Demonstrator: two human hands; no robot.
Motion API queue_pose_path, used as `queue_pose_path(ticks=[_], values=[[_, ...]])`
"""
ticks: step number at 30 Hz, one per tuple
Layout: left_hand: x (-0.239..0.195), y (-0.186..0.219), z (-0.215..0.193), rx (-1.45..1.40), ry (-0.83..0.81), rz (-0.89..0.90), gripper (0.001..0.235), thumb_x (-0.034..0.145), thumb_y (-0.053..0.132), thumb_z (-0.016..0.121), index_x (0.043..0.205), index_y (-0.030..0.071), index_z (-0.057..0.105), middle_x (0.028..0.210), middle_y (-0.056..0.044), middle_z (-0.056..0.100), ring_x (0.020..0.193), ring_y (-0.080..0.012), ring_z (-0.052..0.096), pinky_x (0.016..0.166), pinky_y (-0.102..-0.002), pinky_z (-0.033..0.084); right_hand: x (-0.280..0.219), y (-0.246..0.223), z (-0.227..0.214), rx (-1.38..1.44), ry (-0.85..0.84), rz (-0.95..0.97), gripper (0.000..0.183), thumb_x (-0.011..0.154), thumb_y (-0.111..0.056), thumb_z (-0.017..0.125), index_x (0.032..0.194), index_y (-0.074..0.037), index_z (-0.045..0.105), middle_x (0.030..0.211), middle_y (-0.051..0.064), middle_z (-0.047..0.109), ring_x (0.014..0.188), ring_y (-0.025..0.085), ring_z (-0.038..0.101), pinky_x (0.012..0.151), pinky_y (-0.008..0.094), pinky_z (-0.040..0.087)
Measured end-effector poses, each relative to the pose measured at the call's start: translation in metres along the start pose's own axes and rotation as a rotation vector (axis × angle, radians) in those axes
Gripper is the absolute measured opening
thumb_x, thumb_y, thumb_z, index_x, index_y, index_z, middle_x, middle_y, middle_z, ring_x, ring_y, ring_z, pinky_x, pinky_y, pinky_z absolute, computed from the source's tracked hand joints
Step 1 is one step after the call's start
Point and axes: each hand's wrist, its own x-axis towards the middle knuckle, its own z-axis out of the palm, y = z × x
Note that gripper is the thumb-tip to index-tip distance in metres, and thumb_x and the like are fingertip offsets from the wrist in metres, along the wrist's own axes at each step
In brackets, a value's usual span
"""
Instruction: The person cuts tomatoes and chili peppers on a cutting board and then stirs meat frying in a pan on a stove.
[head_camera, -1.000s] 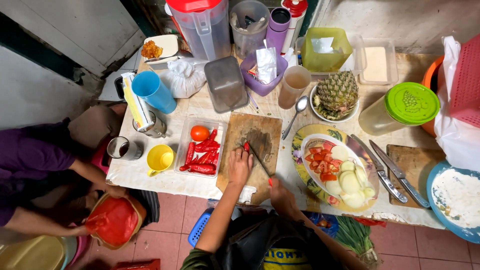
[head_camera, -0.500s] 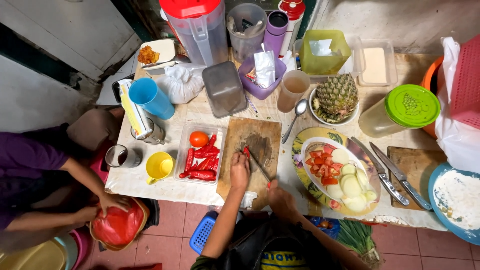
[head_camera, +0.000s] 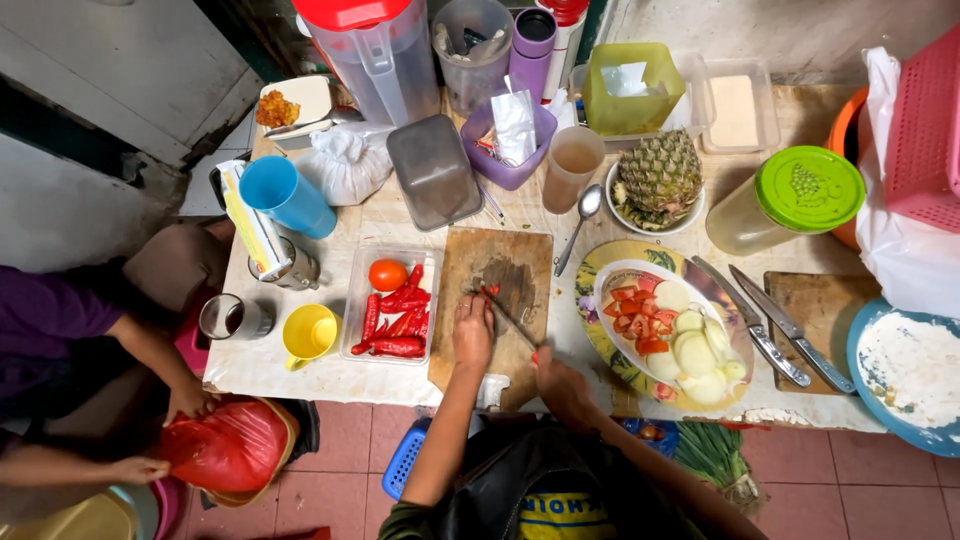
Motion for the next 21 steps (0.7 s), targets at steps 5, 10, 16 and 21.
queue_pose_path(ticks=[5,10,16,21], values=[[-0.002,0.004,-0.004,-0.005,0.023,0.042,0.026,0.09,0.005,0.063,0.115,0.003,0.066,0.122,-0.019,0.064,0.111,-0.0405,0.061,0.097,-0.047,0.05,0.016,0.015,0.034,0.016,-0.003,-0.016,0.03,0.106,-0.036,0.043,0.107,-0.006,0.046,0.088,0.026,0.072,0.083,0.049,0.069,0.071,0.06,0.054],[-0.009,-0.005,0.008,-0.029,0.066,0.039,0.021,0.094,0.007,0.063,0.114,0.004,0.066,0.122,-0.019,0.064,0.113,-0.0398,0.062,0.098,-0.046,0.05,0.033,0.01,0.032,-0.092,0.016,-0.021,0.032,0.106,-0.038,0.044,0.109,-0.007,0.045,0.084,0.023,0.072,0.079,0.046,0.071,0.068,0.058,0.055],[-0.011,-0.009,0.009,-0.059,0.08,0.03,0.018,0.096,0.01,0.063,0.113,0.003,0.066,0.122,-0.019,0.064,0.113,-0.0403,0.061,0.098,-0.047,0.049,0.015,0.004,-0.001,-0.083,0.026,-0.04,0.034,0.106,-0.039,0.047,0.108,-0.005,0.045,0.081,0.023,0.072,0.076,0.046,0.071,0.066,0.058,0.056],[-0.01,-0.008,0.006,-0.066,0.073,0.049,0.02,0.094,0.008,0.063,0.113,0.003,0.066,0.122,-0.019,0.064,0.112,-0.0404,0.061,0.097,-0.047,0.049,0.007,-0.01,-0.018,-0.071,-0.029,-0.069,0.029,0.105,-0.033,0.046,0.108,-0.004,0.044,0.089,0.024,0.073,0.083,0.046,0.071,0.072,0.057,0.056]])
